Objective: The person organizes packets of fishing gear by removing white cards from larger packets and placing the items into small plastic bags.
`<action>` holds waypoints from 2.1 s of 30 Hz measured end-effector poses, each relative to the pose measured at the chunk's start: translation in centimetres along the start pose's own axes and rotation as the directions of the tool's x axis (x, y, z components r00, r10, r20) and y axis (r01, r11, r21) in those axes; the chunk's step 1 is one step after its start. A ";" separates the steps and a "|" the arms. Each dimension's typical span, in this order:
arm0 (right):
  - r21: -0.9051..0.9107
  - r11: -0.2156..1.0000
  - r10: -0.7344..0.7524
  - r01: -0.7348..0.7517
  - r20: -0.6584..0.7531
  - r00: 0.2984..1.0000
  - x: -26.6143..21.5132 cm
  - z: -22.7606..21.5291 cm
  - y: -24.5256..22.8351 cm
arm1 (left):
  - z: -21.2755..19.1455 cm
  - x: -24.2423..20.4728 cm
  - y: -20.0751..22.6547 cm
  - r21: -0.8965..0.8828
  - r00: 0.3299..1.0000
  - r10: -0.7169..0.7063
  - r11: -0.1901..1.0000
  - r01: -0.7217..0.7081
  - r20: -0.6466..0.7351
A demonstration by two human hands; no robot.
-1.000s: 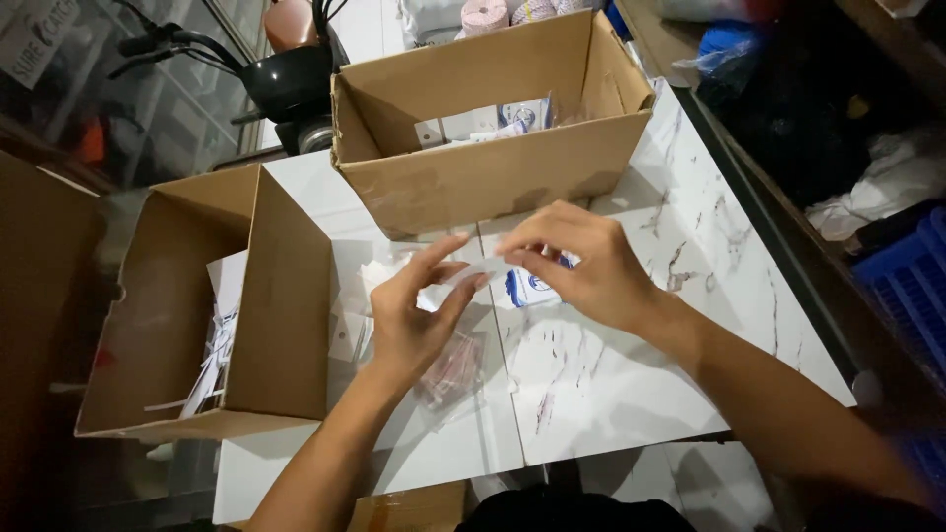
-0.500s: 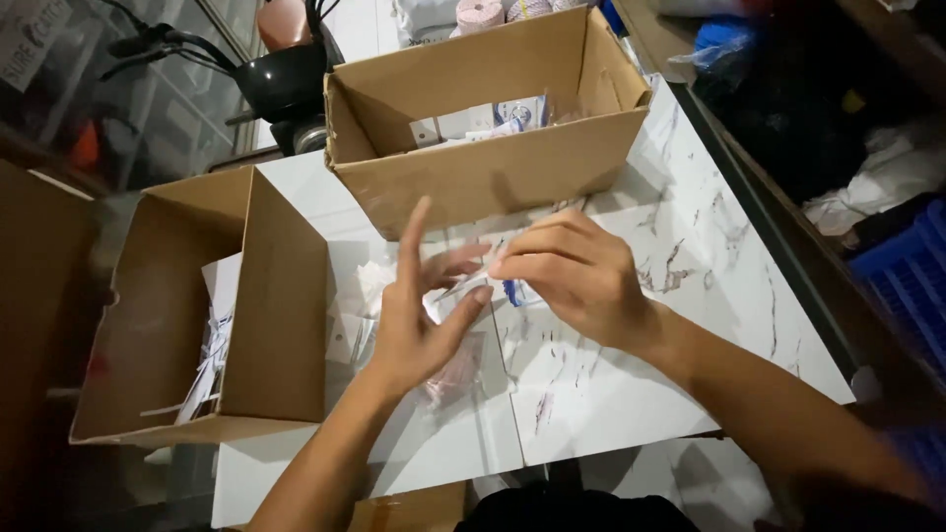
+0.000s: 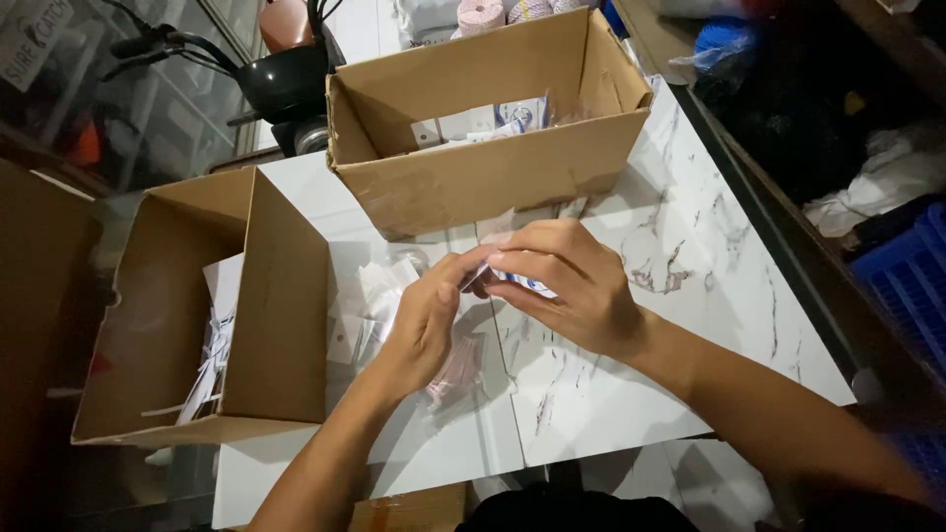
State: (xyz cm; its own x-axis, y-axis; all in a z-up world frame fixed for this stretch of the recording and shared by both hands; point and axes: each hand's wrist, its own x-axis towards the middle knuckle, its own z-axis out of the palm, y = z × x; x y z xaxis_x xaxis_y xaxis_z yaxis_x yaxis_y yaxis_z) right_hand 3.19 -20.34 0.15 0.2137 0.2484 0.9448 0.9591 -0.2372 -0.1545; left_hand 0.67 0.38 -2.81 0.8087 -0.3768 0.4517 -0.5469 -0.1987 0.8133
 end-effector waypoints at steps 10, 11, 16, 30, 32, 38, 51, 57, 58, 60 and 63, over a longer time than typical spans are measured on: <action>-0.066 0.996 -0.067 0.064 -0.053 0.996 0.1 0.2 0.2 | 0.5 0.4 2.1 -0.048 0.999 0.011 0.999 -0.008 0.046; -0.061 0.995 -0.080 0.077 -0.051 0.995 0.1 0.2 0.2 | 0.5 0.5 2.4 -0.059 0.999 0.013 0.998 -0.011 0.046; -0.016 0.998 -0.058 0.057 -0.032 0.998 0.1 0.5 -0.3 | 0.4 0.6 2.7 -0.084 0.998 0.008 0.996 -0.003 0.055; -0.078 0.997 -0.019 0.017 -0.031 0.999 0.7 0.2 -0.4 | 0.6 0.3 2.5 -0.086 0.998 -0.013 0.996 0.017 0.054; -0.066 0.998 -0.020 0.020 -0.010 1.000 0.2 0.5 -0.2 | 0.4 0.6 2.7 -0.062 0.998 -0.007 0.998 0.010 0.055; -0.030 0.999 0.025 -0.024 0.018 1.000 -0.1 0.3 0.2 | 0.2 1.0 2.9 -0.031 0.998 0.015 0.999 -0.013 0.065; -0.056 0.998 0.023 -0.020 0.058 0.998 -0.3 0.1 0.2 | 0.0 0.5 2.0 0.009 0.998 0.024 1.000 -0.025 0.057; 0.012 0.995 0.093 -0.095 0.099 0.991 -1.0 0.4 -0.1 | 0.0 0.4 1.1 0.017 0.997 0.010 1.000 -0.011 0.077; 0.012 0.995 0.094 -0.095 0.099 0.991 -0.8 0.4 -0.3 | 0.0 0.5 1.3 0.017 0.997 0.009 1.000 -0.011 0.078; 0.008 0.994 0.106 -0.108 0.126 0.986 -0.3 0.3 -0.7 | 0.0 0.7 1.8 0.026 0.997 0.000 1.000 -0.001 0.075; 0.005 0.981 0.195 -0.196 0.079 0.978 -0.2 0.0 -0.6 | -0.1 0.3 1.1 0.065 0.998 0.010 0.998 -0.014 0.056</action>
State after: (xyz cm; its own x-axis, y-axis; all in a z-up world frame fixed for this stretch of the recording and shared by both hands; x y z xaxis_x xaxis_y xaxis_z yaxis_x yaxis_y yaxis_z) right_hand 2.62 -20.27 0.05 0.4103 0.2713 0.8707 0.8997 -0.2761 -0.3380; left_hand 0.32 0.16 -1.69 0.7898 -0.4287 0.4387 -0.5708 -0.2518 0.7815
